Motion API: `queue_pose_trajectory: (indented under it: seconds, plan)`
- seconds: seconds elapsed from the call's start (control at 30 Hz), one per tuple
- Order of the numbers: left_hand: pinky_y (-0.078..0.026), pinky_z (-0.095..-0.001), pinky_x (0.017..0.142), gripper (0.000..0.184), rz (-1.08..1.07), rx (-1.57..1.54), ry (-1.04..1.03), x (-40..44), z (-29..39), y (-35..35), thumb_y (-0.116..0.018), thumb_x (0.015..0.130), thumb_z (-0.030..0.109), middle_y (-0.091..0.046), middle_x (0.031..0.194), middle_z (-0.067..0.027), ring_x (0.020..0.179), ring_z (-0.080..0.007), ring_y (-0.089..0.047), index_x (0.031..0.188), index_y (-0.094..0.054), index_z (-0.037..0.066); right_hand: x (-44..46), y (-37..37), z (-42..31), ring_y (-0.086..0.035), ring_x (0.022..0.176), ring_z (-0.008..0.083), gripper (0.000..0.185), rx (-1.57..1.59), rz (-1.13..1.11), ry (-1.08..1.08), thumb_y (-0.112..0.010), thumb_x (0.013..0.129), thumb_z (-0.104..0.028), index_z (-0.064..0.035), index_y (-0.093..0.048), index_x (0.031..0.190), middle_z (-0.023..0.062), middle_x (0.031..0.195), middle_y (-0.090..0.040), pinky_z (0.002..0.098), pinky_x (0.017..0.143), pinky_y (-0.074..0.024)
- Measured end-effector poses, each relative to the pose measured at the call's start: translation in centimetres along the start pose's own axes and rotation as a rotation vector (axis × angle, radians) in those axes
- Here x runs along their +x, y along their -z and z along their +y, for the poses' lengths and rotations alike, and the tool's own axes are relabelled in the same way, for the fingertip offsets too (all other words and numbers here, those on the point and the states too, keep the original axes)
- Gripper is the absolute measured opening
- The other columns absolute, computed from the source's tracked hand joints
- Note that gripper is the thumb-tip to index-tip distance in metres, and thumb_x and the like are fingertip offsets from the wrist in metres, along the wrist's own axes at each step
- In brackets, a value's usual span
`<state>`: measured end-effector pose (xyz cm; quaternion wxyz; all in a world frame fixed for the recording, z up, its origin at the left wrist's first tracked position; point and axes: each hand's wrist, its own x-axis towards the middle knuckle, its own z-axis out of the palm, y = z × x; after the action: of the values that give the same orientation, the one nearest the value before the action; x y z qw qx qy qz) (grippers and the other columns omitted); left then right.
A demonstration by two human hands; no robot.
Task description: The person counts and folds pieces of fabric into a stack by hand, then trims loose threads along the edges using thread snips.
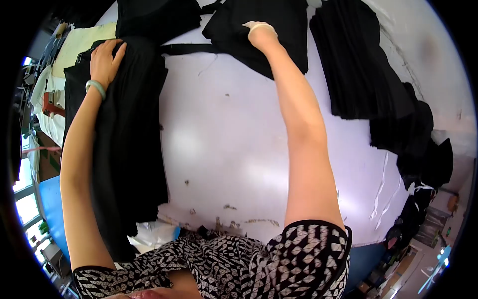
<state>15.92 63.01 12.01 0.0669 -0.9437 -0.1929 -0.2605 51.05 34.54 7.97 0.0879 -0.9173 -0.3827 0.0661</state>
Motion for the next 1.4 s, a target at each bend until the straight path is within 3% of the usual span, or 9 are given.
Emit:
queue_pose_trajectory:
  seconds: [0.13, 0.33, 0.43, 0.6, 0.7, 1.0, 1.27, 1.33, 1.4]
  plan:
    - [-0.044, -0.0432, 0.099, 0.048, -0.096, 0.087, 0.029, 0.5, -0.2, -0.5, -0.048, 0.098, 0.048, -0.070, 0.112, -0.0112, 0.110, -0.0316, -0.062, 0.113, -0.070, 0.008, -18.1, -0.5, 4.3, -0.063, 0.118, 0.0305, 0.043, 0.472, 0.242, 0.296, -0.048, 0.087, 0.004, -0.0115, -0.073, 0.118, 0.0115, 0.125, -0.068, 0.0365, 0.101, -0.0505]
    - [-0.040, -0.0580, 0.103, 0.051, -0.317, 0.357, 0.253, 1.5, 3.8, 1.0, -0.044, 0.101, 0.048, -0.064, 0.130, -0.0121, 0.122, -0.0337, -0.059, 0.130, -0.061, 0.010, -44.7, -3.8, 11.2, -0.058, 0.124, 0.0199, 0.042, -0.276, 0.025, 0.602, -0.054, 0.085, -0.005, -0.0138, -0.064, 0.125, 0.0010, 0.136, -0.061, 0.0383, 0.104, -0.0466]
    - [-0.038, -0.0514, 0.105, 0.044, 0.042, 0.049, -0.108, -2.6, 14.5, 3.1, -0.060, 0.096, 0.032, -0.059, 0.138, -0.0097, 0.126, -0.0315, -0.055, 0.133, -0.057, 0.010, -53.3, -3.7, 14.3, -0.054, 0.130, 0.0229, 0.037, -0.320, -0.142, 0.403, -0.060, 0.083, -0.007, -0.0103, -0.067, 0.120, 0.0008, 0.134, -0.063, 0.0426, 0.112, -0.0392]
    - [-0.007, -0.0617, 0.120, 0.074, -0.598, -0.377, -0.492, -18.3, 32.8, 3.2, -0.069, 0.088, 0.045, -0.035, 0.158, -0.0131, 0.152, -0.0303, -0.021, 0.149, -0.044, 0.012, -58.3, 0.9, 18.0, -0.057, 0.125, 0.0286, 0.032, 0.134, -0.455, 0.221, -0.061, 0.091, -0.023, -0.0125, -0.069, 0.120, 0.0067, 0.132, -0.064, 0.0414, 0.109, -0.0426]
    - [-0.013, -0.0622, 0.118, 0.086, -0.572, -0.286, -0.138, -22.6, 33.8, -1.0, -0.063, 0.089, 0.057, -0.028, 0.162, -0.0121, 0.151, -0.0295, -0.020, 0.156, -0.031, 0.014, -55.0, 1.5, 20.7, -0.052, 0.131, 0.0302, 0.045, -0.071, 0.049, 0.072, -0.065, 0.092, -0.030, -0.0061, -0.063, 0.129, 0.0114, 0.139, -0.058, 0.0451, 0.111, -0.0382]
    - [-0.021, -0.0651, 0.114, 0.080, -0.650, 0.233, 0.340, -21.6, 28.5, -5.3, -0.035, 0.096, 0.072, -0.028, 0.162, -0.0111, 0.150, -0.0293, -0.026, 0.157, -0.031, 0.020, -49.2, -8.2, 24.4, -0.043, 0.140, 0.0233, 0.053, -0.309, 0.241, 0.026, -0.059, 0.095, -0.033, -0.0125, -0.051, 0.143, 0.0033, 0.150, -0.050, 0.0512, 0.115, -0.0281]
    - [-0.042, -0.0328, 0.106, 0.050, -0.101, -0.774, 0.738, -38.4, 32.0, 2.3, -0.047, 0.106, 0.037, -0.053, 0.138, -0.0162, 0.126, -0.0259, -0.053, 0.139, -0.050, -0.001, -60.2, -6.6, 17.1, -0.065, 0.103, 0.0247, 0.020, 0.338, -0.102, 0.967, -0.067, 0.082, -0.022, -0.0157, -0.065, 0.102, 0.0032, 0.109, -0.066, 0.0500, 0.097, -0.0494]
    - [-0.044, -0.0304, 0.102, 0.048, -0.019, -0.786, 0.848, -43.7, 32.8, 3.8, -0.047, 0.106, 0.035, -0.058, 0.130, -0.0123, 0.118, -0.0218, -0.057, 0.138, -0.050, -0.001, -53.9, -4.6, 19.7, -0.063, 0.108, 0.0286, 0.016, 0.068, 0.541, 0.783, -0.069, 0.077, -0.024, -0.0158, -0.071, 0.091, 0.0055, 0.107, -0.067, 0.0516, 0.098, -0.0476]
    - [-0.043, -0.0305, 0.099, 0.048, 0.264, -0.930, 1.356, -42.6, 36.6, 6.6, -0.045, 0.107, 0.034, -0.059, 0.125, -0.0118, 0.114, -0.0195, -0.056, 0.136, -0.050, -0.004, -49.6, -3.5, 23.5, -0.060, 0.117, 0.0343, 0.038, -0.166, 0.438, 0.428, -0.067, 0.088, -0.032, -0.0157, -0.067, 0.123, 0.0126, 0.121, -0.066, 0.0512, 0.101, -0.0455]
